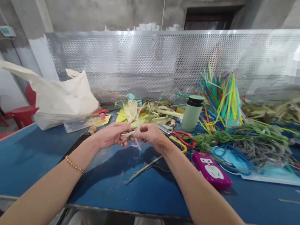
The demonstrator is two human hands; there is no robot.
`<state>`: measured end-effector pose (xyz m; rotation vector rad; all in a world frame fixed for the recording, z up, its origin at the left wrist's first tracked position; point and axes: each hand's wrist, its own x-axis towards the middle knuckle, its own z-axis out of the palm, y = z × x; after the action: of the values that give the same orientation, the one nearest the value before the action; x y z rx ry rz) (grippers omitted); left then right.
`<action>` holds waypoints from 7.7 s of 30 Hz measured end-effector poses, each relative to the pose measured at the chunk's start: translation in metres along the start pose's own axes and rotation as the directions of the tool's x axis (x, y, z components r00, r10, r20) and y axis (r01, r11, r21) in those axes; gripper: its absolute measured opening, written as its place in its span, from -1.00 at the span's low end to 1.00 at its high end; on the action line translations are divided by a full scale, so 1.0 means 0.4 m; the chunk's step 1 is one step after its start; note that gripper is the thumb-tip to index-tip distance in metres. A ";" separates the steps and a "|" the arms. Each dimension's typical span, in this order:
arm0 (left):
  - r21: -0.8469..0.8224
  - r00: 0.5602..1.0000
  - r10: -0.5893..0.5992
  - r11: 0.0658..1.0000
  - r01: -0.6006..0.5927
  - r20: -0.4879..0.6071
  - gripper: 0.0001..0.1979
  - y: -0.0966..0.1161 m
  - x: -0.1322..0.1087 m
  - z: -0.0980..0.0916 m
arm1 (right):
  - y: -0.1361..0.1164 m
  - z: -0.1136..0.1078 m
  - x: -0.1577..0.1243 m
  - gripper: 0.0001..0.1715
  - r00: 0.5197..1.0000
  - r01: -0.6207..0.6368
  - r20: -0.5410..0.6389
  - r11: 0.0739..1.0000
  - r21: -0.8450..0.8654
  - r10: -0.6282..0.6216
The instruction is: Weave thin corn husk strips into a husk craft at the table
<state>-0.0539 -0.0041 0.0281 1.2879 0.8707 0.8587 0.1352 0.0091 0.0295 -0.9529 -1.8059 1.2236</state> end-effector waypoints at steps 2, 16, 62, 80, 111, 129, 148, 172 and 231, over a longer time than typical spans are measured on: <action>0.174 0.989 0.124 0.979 -0.108 -0.084 -0.70 -0.001 -0.002 0.008 | 0.004 -0.007 0.001 -0.71 1.000 -0.008 -0.013 1.000 0.027 0.009; 0.679 0.831 0.507 0.695 -0.236 -0.230 -0.81 0.021 -0.005 0.018 | -0.007 -0.015 0.003 -0.71 0.997 -0.071 0.015 0.946 0.317 0.070; 0.681 0.860 0.470 0.698 -0.223 -0.200 -0.86 -0.027 0.016 0.041 | -0.006 0.005 0.031 -0.77 0.916 0.120 -0.172 0.658 -0.743 -0.362; 0.114 0.980 0.138 0.986 -0.122 -0.143 -0.86 -0.014 0.005 0.034 | 0.003 -0.001 0.036 -0.66 0.921 0.284 -0.127 0.859 -0.427 -0.368; 0.022 0.993 0.113 0.993 -0.112 -0.046 -0.65 -0.035 0.007 0.036 | 0.011 0.022 0.037 -0.69 0.917 0.305 -0.104 0.844 -0.441 -0.386; -0.036 0.948 0.199 0.976 -0.214 -0.247 -0.76 -0.029 0.021 0.024 | -0.015 0.010 0.023 -0.63 0.932 0.201 -0.113 0.751 -0.629 -0.344; -0.076 0.956 0.179 0.976 -0.202 -0.234 -0.74 -0.025 0.026 0.021 | -0.021 0.008 0.015 -0.61 0.971 0.140 -0.113 0.884 -0.446 -0.211; -0.047 0.946 0.200 0.975 -0.219 -0.256 -0.77 -0.037 0.031 0.022 | 0.012 -0.018 0.040 -0.73 0.970 0.143 -0.093 0.838 -0.526 -0.224; 0.119 0.888 0.294 0.956 -0.269 -0.353 -0.88 -0.019 0.025 0.031 | -0.024 0.031 0.032 -0.74 0.973 0.095 -0.204 0.992 -0.088 -0.111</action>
<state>-0.0378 -0.0010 0.0208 1.3547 1.0255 1.3445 0.1169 0.0128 0.0375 -0.9799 -1.7232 0.9579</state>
